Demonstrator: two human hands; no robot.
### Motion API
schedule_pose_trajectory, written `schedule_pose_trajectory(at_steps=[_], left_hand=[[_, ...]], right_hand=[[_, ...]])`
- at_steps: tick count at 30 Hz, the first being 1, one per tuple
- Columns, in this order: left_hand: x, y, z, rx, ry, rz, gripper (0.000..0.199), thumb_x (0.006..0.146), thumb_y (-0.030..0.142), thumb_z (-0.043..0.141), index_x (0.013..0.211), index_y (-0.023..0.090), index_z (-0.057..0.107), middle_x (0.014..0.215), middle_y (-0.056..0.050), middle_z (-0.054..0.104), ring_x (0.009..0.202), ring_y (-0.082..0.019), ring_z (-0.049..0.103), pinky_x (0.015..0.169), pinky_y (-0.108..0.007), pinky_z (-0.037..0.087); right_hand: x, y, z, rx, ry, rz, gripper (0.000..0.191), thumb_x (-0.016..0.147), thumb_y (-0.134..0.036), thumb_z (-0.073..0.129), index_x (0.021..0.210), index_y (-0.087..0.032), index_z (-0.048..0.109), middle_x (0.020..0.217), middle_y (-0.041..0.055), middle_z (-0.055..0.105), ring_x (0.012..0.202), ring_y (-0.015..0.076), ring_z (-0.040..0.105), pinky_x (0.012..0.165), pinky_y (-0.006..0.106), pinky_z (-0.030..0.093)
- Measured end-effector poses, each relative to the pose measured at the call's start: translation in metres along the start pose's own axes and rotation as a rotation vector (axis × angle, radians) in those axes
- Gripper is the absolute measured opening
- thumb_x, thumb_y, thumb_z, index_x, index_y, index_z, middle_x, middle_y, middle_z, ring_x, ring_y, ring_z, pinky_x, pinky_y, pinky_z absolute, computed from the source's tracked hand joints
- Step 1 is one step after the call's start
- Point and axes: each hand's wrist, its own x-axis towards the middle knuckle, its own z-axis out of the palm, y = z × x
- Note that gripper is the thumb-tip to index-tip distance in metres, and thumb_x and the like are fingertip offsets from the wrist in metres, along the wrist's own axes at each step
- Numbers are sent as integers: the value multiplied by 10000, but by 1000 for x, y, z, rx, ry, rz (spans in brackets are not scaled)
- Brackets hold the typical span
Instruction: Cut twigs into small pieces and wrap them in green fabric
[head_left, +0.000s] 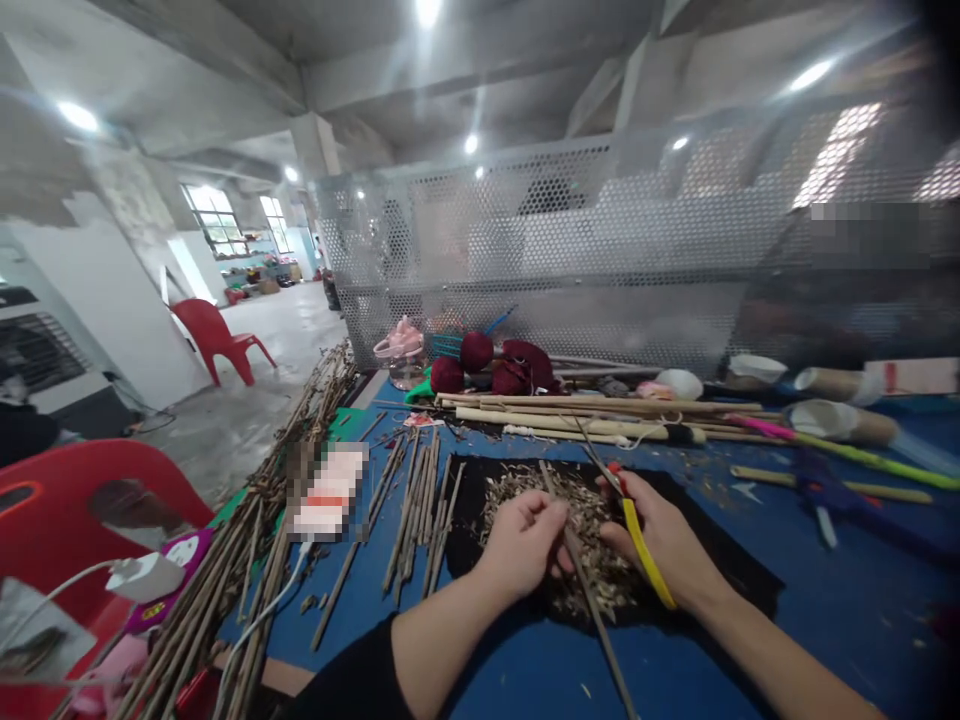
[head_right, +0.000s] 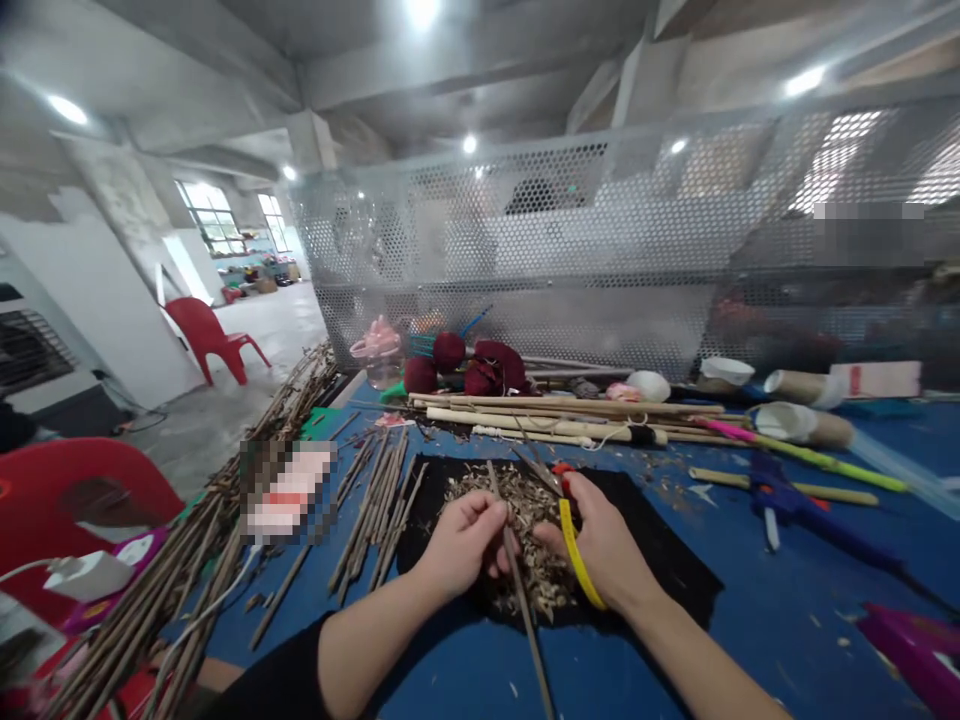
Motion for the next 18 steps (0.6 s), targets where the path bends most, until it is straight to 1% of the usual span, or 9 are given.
schedule_pose_trajectory(at_steps=[3, 7, 11, 14, 18], left_hand=[[5, -1, -4, -40, 66, 39, 441, 670, 586, 570, 721, 169, 435, 452, 47, 522, 312, -46, 414, 316, -149, 304], [10, -3, -13, -43, 126, 66, 383, 721, 538, 544, 774, 167, 471, 420, 82, 459, 276, -38, 338, 295, -156, 244], [13, -1, -19, -44, 213, 77, 352, 725, 505, 555, 773, 161, 497, 411, 94, 403, 306, -26, 303, 325, -148, 215], [12, 3, -16, -93, 264, 109, 327, 726, 483, 557, 761, 163, 498, 413, 97, 375, 332, -25, 298, 352, -145, 217], [5, 9, -6, -124, 259, 132, 296, 717, 448, 576, 766, 163, 509, 438, 88, 403, 345, -27, 311, 361, -151, 221]], right_hand=[[2, -2, 0, 19, 10, 11, 478, 662, -563, 583, 959, -196, 507, 921, 105, 623, 827, 249, 606, 738, 329, 487], [5, -1, 0, 27, 54, 55, 508, 668, -559, 578, 999, -182, 496, 930, 102, 623, 802, 235, 601, 726, 325, 489], [4, -2, -3, -1, 35, 53, 459, 718, -526, 547, 1005, -172, 494, 893, 87, 616, 771, 208, 579, 699, 306, 477], [-1, -13, -9, -15, 10, 53, 387, 754, -502, 522, 960, -175, 497, 810, 55, 606, 716, 186, 562, 656, 285, 467], [-13, -34, -14, 11, 25, 49, 371, 757, -519, 502, 909, -180, 505, 758, 41, 596, 655, 170, 547, 625, 274, 456]])
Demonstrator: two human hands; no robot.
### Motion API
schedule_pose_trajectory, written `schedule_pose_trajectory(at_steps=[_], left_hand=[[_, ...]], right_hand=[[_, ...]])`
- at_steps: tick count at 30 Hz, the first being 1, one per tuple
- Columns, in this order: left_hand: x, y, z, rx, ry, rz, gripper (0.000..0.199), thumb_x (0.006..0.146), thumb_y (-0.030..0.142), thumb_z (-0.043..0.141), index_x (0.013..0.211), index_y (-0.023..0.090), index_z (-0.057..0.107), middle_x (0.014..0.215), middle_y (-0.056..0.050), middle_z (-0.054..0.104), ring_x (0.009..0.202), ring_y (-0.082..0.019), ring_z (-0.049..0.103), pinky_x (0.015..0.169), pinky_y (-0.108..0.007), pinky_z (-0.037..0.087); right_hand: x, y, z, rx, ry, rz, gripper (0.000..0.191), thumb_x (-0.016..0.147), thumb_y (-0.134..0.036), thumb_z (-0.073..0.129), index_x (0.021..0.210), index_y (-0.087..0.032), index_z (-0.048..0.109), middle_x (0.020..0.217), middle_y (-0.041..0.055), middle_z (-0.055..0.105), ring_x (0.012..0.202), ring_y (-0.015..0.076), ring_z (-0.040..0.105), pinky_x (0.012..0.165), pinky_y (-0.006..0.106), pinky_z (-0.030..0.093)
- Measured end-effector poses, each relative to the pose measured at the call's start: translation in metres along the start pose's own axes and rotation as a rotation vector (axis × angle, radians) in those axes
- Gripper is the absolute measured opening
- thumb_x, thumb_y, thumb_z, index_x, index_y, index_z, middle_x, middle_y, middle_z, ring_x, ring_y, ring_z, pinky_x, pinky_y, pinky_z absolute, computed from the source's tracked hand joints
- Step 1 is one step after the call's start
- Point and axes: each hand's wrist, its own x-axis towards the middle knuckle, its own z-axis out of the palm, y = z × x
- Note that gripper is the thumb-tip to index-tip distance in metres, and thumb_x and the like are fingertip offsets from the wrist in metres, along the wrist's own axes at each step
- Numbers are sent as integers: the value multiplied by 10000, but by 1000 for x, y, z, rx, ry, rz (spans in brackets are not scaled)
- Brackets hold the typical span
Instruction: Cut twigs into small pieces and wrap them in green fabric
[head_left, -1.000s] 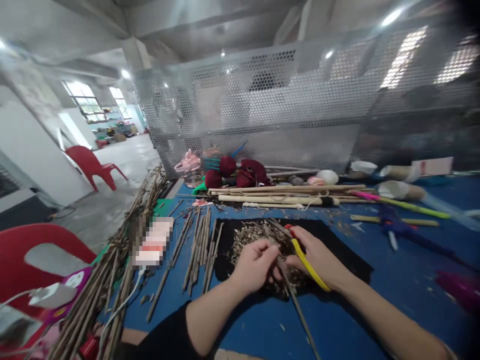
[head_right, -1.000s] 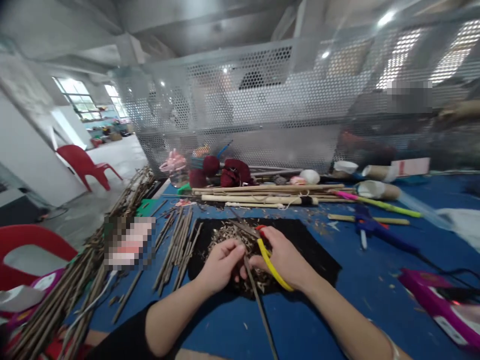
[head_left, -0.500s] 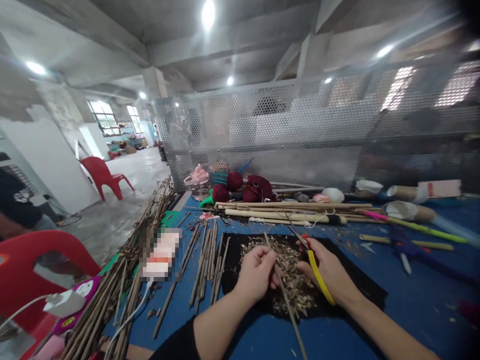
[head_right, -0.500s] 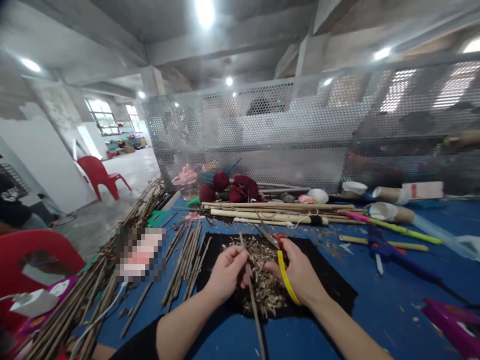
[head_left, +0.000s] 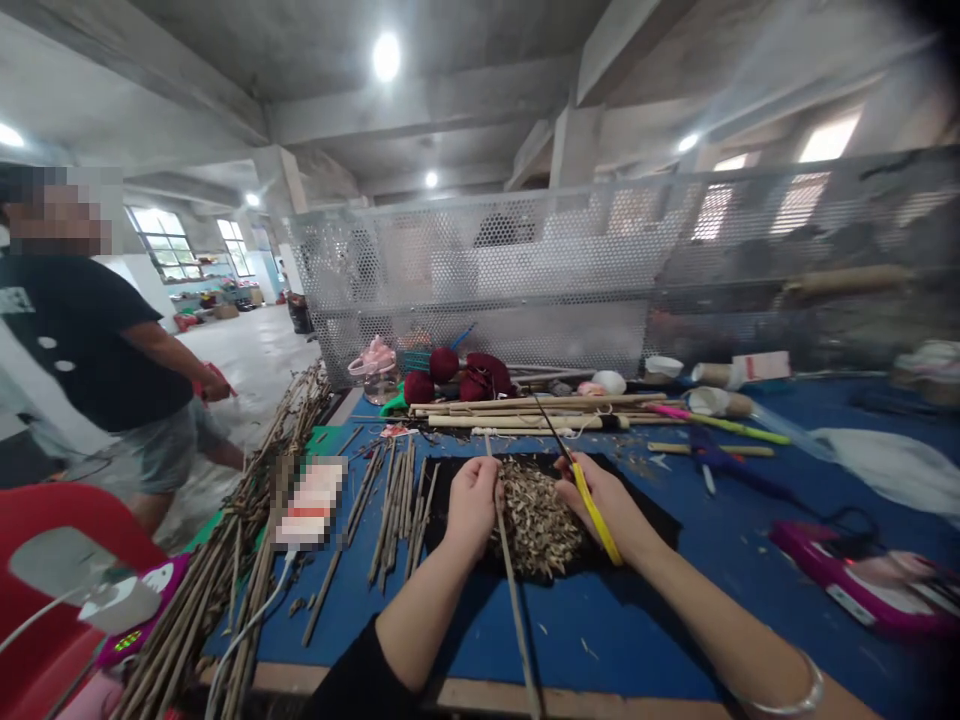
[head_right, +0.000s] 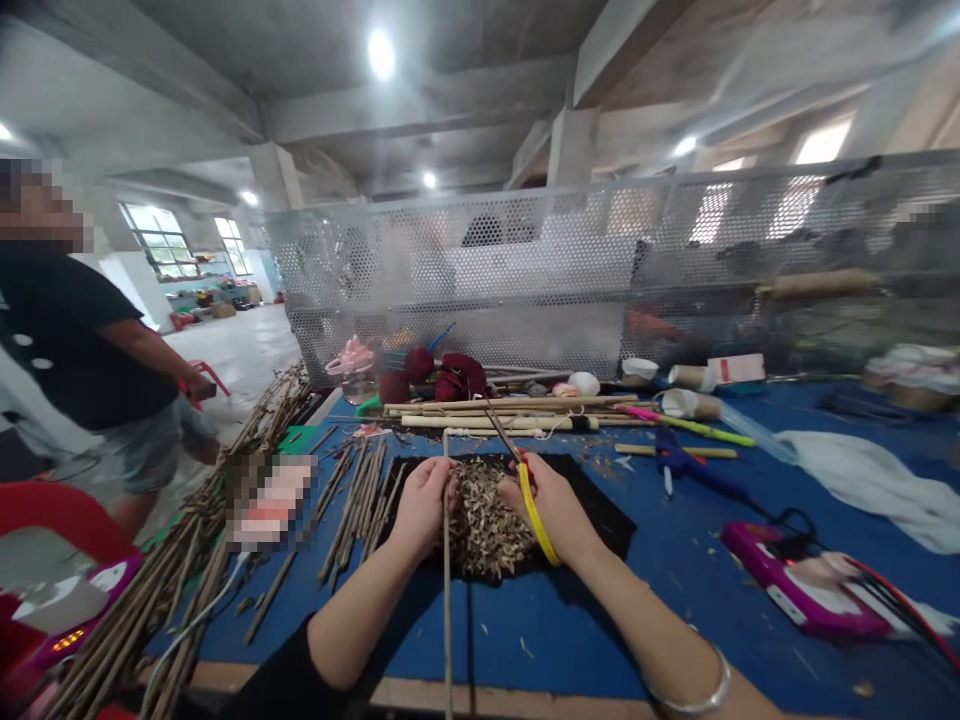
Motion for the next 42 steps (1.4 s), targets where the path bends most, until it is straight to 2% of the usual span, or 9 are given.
schedule_pose_trajectory(at_steps=[4, 11, 16, 23, 27, 29, 33, 36, 42], left_hand=[[-1, 4, 1, -49, -8, -4, 304, 690, 446, 595, 751, 163, 505, 429, 92, 390, 338, -26, 308, 351, -150, 203], [4, 6, -11, -88, 6, -57, 416, 610, 546, 620, 729, 178, 468, 402, 109, 357, 287, -15, 263, 322, -148, 145], [5, 0, -16, -71, 1, -30, 400, 641, 537, 610, 750, 176, 477, 429, 101, 386, 283, -16, 277, 310, -151, 150], [1, 0, -18, -72, -76, -27, 223, 683, 354, 562, 789, 168, 499, 482, 75, 462, 293, -36, 361, 295, -158, 181], [1, 1, -18, -88, -81, -27, 180, 675, 317, 543, 768, 167, 503, 420, 99, 396, 253, -18, 259, 283, -154, 133], [4, 0, -18, -99, -71, -36, 167, 666, 303, 537, 762, 170, 502, 403, 105, 377, 249, -17, 228, 280, -152, 120], [8, -4, -20, -88, -26, -22, 172, 657, 306, 530, 760, 169, 511, 398, 102, 381, 253, -19, 229, 285, -149, 125], [9, -6, -23, -71, 12, -19, 188, 635, 312, 537, 745, 160, 523, 383, 101, 373, 251, -19, 213, 284, -156, 118], [11, -6, -24, -103, 71, -41, 266, 620, 375, 614, 732, 149, 531, 411, 89, 390, 282, -14, 255, 316, -161, 158]], right_hand=[[-4, -2, -1, 14, 29, 14, 391, 753, -554, 476, 878, -184, 505, 732, 37, 594, 639, 180, 546, 616, 290, 452], [32, 33, 0, -52, 95, 54, 423, 783, -611, 365, 686, -208, 451, 601, 11, 519, 587, 169, 494, 585, 282, 426], [31, 48, 12, -82, 130, 112, 392, 761, -585, 426, 771, -197, 481, 680, 28, 565, 618, 171, 521, 619, 286, 434], [19, 60, 17, -123, 95, 124, 421, 748, -565, 468, 885, -170, 521, 792, 75, 599, 697, 202, 547, 687, 323, 441], [17, 28, 4, -47, 93, 37, 481, 716, -584, 521, 952, -165, 512, 804, 70, 578, 695, 196, 533, 668, 312, 438], [16, -3, -7, 22, 17, -124, 519, 711, -594, 531, 988, -155, 502, 804, 57, 552, 712, 188, 518, 674, 296, 429], [23, -57, -18, -23, -131, -392, 507, 578, -610, 665, 784, -179, 493, 743, 14, 495, 658, 150, 430, 603, 251, 374], [28, -72, -13, -62, -153, -363, 464, 622, -594, 647, 702, -180, 454, 662, -17, 439, 589, 116, 359, 537, 223, 313], [24, -84, -1, -196, -406, -248, 446, 558, -566, 704, 731, -183, 554, 607, -37, 483, 523, 86, 350, 491, 205, 252]])
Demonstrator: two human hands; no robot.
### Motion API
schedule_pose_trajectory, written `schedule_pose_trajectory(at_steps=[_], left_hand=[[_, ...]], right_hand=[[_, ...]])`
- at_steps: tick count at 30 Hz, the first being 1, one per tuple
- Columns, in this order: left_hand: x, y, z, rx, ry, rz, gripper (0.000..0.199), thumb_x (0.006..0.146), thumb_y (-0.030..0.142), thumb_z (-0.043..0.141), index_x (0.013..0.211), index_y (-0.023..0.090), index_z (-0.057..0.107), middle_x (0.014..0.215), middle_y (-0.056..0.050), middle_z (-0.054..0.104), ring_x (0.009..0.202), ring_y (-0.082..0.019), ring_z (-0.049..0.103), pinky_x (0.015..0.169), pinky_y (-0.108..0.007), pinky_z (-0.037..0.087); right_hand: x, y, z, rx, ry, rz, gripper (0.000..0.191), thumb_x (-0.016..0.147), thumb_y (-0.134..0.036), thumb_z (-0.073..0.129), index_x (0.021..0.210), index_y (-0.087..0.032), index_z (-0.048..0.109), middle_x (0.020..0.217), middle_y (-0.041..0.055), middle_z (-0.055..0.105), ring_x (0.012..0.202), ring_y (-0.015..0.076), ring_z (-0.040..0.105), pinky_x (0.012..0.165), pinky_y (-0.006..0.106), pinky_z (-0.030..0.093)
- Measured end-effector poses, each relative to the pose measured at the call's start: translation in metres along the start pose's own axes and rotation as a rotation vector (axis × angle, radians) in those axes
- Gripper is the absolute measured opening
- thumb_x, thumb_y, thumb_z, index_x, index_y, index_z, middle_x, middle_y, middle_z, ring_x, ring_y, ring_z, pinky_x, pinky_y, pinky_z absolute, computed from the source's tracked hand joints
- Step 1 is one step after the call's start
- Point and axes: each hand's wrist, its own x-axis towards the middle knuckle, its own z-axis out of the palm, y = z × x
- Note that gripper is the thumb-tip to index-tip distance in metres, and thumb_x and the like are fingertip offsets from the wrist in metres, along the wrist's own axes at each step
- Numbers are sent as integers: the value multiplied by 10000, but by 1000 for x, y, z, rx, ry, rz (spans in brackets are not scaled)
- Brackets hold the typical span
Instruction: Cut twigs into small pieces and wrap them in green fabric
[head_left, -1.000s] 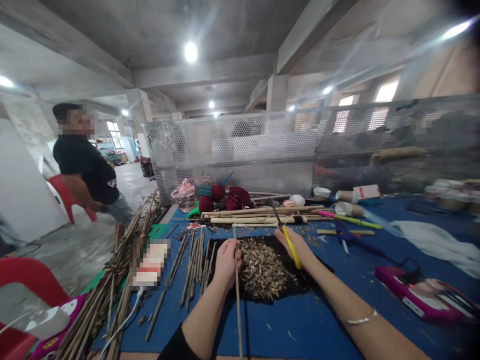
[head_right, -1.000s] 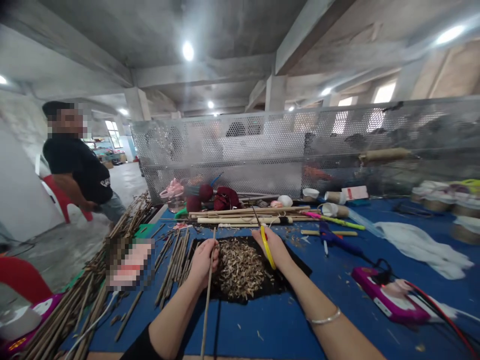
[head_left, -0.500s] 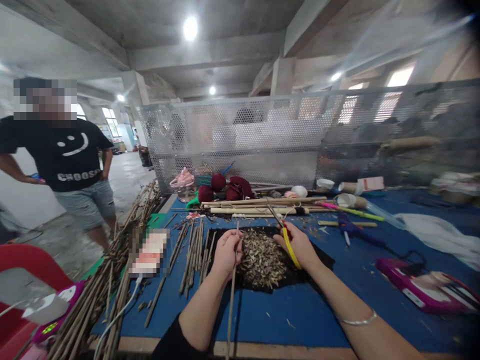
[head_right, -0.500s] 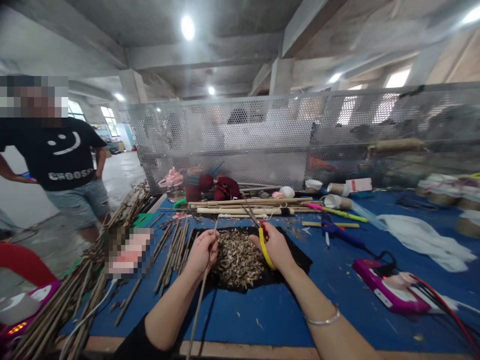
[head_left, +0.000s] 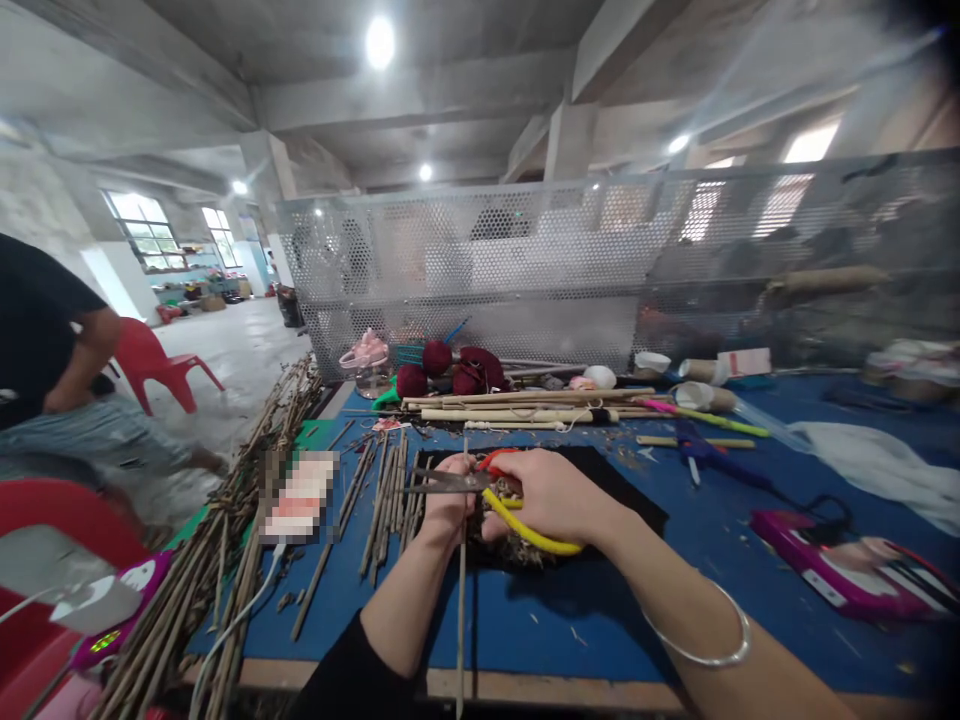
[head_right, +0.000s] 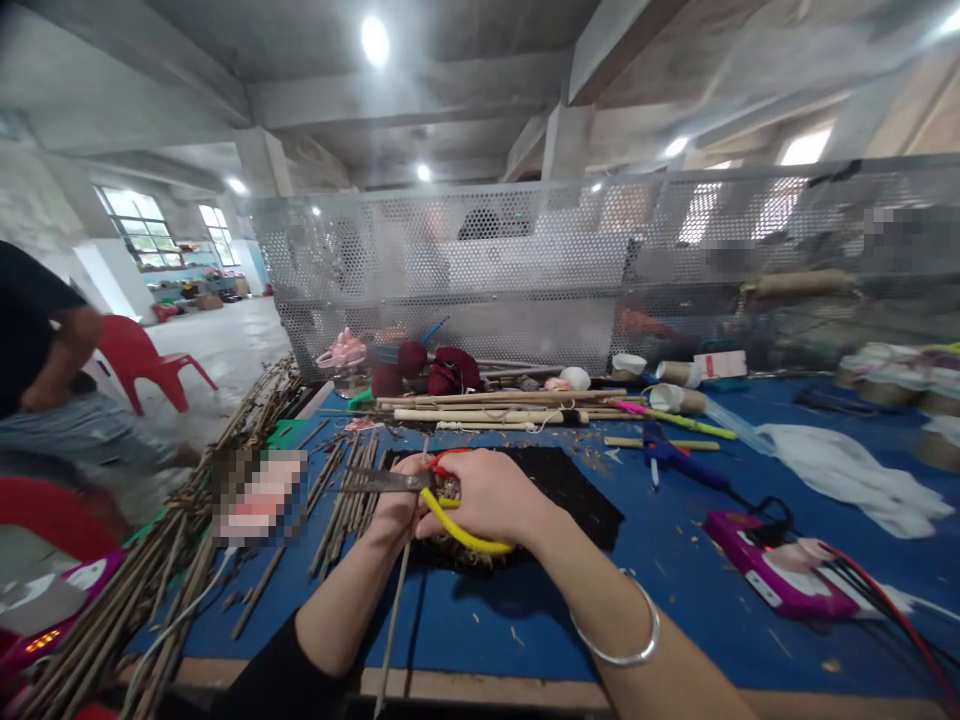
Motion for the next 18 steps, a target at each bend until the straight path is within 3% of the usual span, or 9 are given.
schedule_pose_trajectory(at_steps=[4, 8, 11, 15, 18], left_hand=[[-2, 4, 2, -23, 24, -28, 336, 630, 411, 623, 827, 149, 548, 459, 93, 414, 286, -12, 271, 310, -156, 150], [-7, 6, 6, -21, -73, -54, 438, 603, 453, 672, 892, 142, 561, 524, 78, 464, 318, -24, 376, 302, -149, 188], [-11, 5, 9, 12, -149, -69, 479, 605, 479, 685, 918, 139, 561, 553, 60, 497, 352, -42, 445, 295, -146, 218], [-14, 5, 9, 51, -180, -51, 491, 621, 481, 687, 959, 148, 558, 587, 47, 528, 380, -56, 499, 292, -138, 231], [-14, 5, 7, 45, -189, -45, 483, 628, 477, 685, 962, 150, 561, 585, 46, 533, 375, -59, 504, 291, -137, 227]], right_hand=[[1, 23, 2, 88, 109, 95, 351, 637, -501, 648, 781, -190, 570, 574, -41, 453, 512, 92, 347, 473, 207, 267], [-2, 68, 10, 223, 225, 226, 271, 708, -443, 560, 772, -181, 540, 629, -21, 501, 559, 112, 417, 523, 224, 358], [-10, 86, 22, 196, 221, 278, 261, 705, -432, 570, 808, -194, 540, 668, -16, 545, 589, 125, 459, 560, 233, 386], [-17, 90, 34, 62, 230, 301, 332, 680, -457, 610, 881, -204, 538, 820, 19, 573, 707, 165, 513, 651, 269, 412], [-20, 77, 31, 59, 230, 238, 389, 674, -486, 625, 903, -185, 532, 906, 53, 548, 808, 193, 521, 736, 300, 421]])
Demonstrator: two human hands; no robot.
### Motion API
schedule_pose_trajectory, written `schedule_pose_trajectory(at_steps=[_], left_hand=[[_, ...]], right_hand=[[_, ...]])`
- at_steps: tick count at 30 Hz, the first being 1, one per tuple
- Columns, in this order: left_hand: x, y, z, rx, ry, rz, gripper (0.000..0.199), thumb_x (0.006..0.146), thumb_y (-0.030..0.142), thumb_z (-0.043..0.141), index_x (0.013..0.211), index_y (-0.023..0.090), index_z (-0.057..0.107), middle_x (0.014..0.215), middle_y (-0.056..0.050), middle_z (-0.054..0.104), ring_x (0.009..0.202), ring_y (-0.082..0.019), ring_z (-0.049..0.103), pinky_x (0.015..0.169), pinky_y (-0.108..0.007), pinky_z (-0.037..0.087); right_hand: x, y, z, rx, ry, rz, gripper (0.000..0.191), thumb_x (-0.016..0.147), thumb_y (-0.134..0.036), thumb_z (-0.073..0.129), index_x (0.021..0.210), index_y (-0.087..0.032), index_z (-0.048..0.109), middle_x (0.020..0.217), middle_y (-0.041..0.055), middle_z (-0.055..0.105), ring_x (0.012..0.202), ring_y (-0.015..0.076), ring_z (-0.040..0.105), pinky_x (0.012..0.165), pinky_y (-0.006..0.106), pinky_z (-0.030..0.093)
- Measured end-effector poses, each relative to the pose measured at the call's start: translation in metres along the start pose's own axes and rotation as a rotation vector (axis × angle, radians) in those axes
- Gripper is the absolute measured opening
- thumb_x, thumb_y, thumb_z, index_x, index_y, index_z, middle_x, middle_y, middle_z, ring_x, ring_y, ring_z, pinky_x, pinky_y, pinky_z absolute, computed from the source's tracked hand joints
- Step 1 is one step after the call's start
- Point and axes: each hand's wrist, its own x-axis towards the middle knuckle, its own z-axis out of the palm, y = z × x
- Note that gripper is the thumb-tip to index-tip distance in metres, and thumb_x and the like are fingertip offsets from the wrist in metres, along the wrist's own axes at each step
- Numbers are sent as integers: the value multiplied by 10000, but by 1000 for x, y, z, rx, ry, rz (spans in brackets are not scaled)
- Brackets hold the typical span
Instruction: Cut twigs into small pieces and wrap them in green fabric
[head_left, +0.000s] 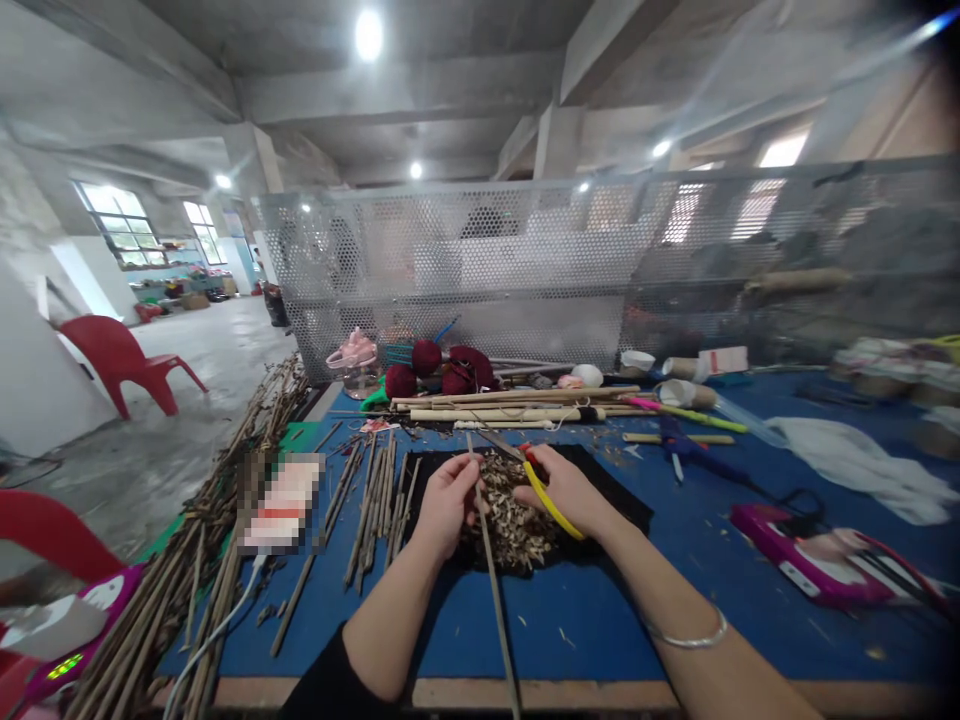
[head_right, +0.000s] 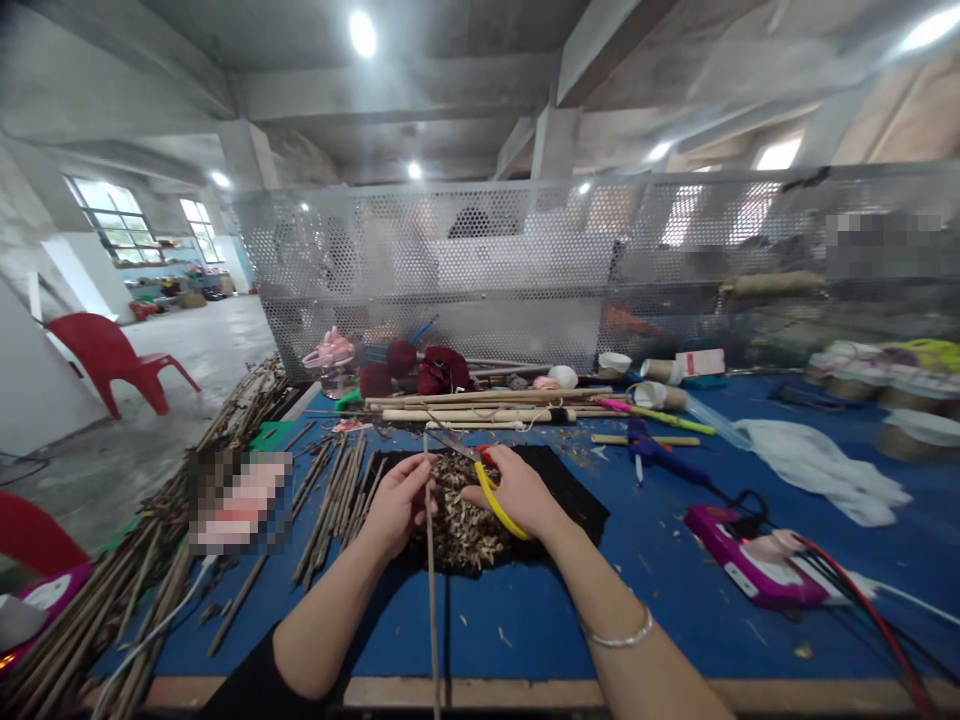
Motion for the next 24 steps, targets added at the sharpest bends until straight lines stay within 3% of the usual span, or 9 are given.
schedule_pose_trajectory(at_steps=[5, 8, 10, 12, 16, 19, 24], left_hand=[[0, -1, 0, -17, -15, -2, 438, 615, 459, 693, 886, 141, 561, 546, 49, 530, 343, -49, 463, 290, -138, 211], [0, -1, 0, -27, -7, 26, 453, 605, 478, 692, 876, 139, 562, 550, 45, 538, 340, -45, 451, 291, -141, 211], [0, 0, 0, -24, -9, 16, 449, 611, 477, 688, 884, 143, 562, 549, 47, 537, 344, -48, 467, 294, -138, 208], [1, 0, -2, -13, -6, 3, 432, 619, 463, 687, 885, 146, 564, 541, 51, 532, 346, -52, 484, 297, -135, 207], [1, 0, -3, 7, -1, 1, 424, 625, 465, 684, 883, 150, 569, 543, 51, 537, 341, -58, 493, 294, -141, 217], [-1, 1, -1, 9, -8, 11, 444, 613, 477, 694, 888, 155, 561, 552, 50, 544, 356, -69, 510, 292, -141, 219], [-4, 2, 2, 7, -12, 28, 453, 607, 486, 702, 874, 153, 553, 548, 47, 549, 354, -62, 498, 290, -138, 219]], right_hand=[[-10, -46, -18, 123, -20, -254, 507, 616, -578, 668, 902, -183, 532, 914, 64, 531, 836, 207, 501, 765, 313, 424], [-7, -56, -23, 179, 38, -410, 573, 542, -638, 684, 867, -190, 535, 942, 83, 529, 888, 237, 486, 819, 339, 409], [1, -45, -22, 188, 114, -370, 549, 592, -639, 642, 876, -183, 530, 948, 94, 527, 895, 243, 489, 827, 350, 405], [10, -27, -17, 182, 156, -238, 480, 675, -598, 584, 887, -171, 525, 929, 93, 532, 852, 226, 506, 785, 340, 420], [12, 3, -2, 199, 135, -16, 384, 728, -511, 541, 907, -172, 514, 857, 56, 558, 744, 181, 517, 693, 301, 435], [5, 5, 6, 156, 38, 38, 329, 722, -465, 556, 876, -176, 520, 799, 28, 561, 693, 164, 508, 655, 282, 423], [-1, -5, 9, 64, -57, 32, 343, 697, -428, 609, 914, -171, 541, 875, 48, 574, 739, 172, 513, 678, 284, 415]])
